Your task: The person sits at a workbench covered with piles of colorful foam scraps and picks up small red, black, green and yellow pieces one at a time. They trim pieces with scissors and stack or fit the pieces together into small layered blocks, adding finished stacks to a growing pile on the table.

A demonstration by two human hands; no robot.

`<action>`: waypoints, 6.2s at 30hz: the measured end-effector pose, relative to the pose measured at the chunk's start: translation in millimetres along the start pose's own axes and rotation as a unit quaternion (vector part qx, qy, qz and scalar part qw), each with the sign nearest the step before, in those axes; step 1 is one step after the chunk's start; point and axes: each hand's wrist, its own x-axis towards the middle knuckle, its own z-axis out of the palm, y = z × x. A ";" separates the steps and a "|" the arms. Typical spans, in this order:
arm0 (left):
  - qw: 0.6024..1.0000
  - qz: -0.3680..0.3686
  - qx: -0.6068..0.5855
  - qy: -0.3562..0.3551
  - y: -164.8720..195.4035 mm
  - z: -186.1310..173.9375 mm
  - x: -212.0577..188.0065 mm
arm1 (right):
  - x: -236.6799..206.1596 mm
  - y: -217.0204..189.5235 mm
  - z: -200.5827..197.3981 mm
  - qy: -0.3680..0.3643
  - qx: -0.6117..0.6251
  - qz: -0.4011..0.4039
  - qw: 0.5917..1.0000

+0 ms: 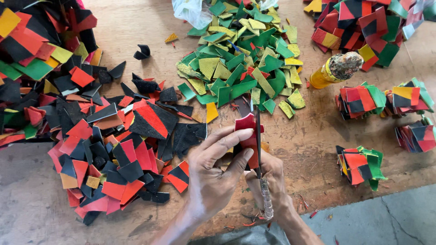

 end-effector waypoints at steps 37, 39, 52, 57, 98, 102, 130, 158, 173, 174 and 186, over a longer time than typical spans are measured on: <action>0.908 0.128 0.388 -0.096 -55.5 -49.2 -4.7 | 21.1 -14.6 -13.2 -0.017 -0.332 -0.142 0.932; 0.912 0.132 0.380 -0.084 -57.2 -52.8 -5.6 | 23.8 -11.5 -8.0 -0.020 -0.286 -0.149 0.946; 0.921 0.124 0.370 -0.006 -56.0 -49.1 -5.6 | 52.6 -18.2 -79.8 0.114 0.389 0.015 0.914; 0.922 0.116 0.364 -0.060 -51.3 -42.6 -1.5 | 61.1 -12.2 -58.9 0.072 -0.022 0.063 0.995; 0.981 0.013 0.185 0.049 -89.1 -42.5 44.0 | 101.1 9.7 1.6 -0.077 -0.320 -0.224 0.917; 0.991 0.041 0.108 0.070 -85.4 -45.0 46.9 | 109.9 8.2 4.4 -0.079 -0.337 -0.223 0.911; 0.876 0.059 0.479 -0.002 -43.1 -95.0 4.6 | -2.8 2.0 -113.1 -0.280 -0.198 0.221 0.913; 0.873 -0.107 0.460 -0.120 -8.2 -94.4 -32.8 | 55.6 -31.4 -4.8 -0.133 -0.207 -0.104 0.964; 0.924 -0.017 0.383 -0.004 -26.9 -91.1 -44.3 | 128.5 -25.1 72.6 -0.112 -0.334 -0.244 0.904; 0.926 -0.014 0.378 -0.001 -26.6 -92.2 -43.6 | 129.3 -24.6 72.2 -0.110 -0.326 -0.264 0.901; 0.805 0.134 0.572 0.086 -45.4 -127.9 10.8 | 142.1 -7.6 61.3 -0.084 -0.302 -0.249 0.916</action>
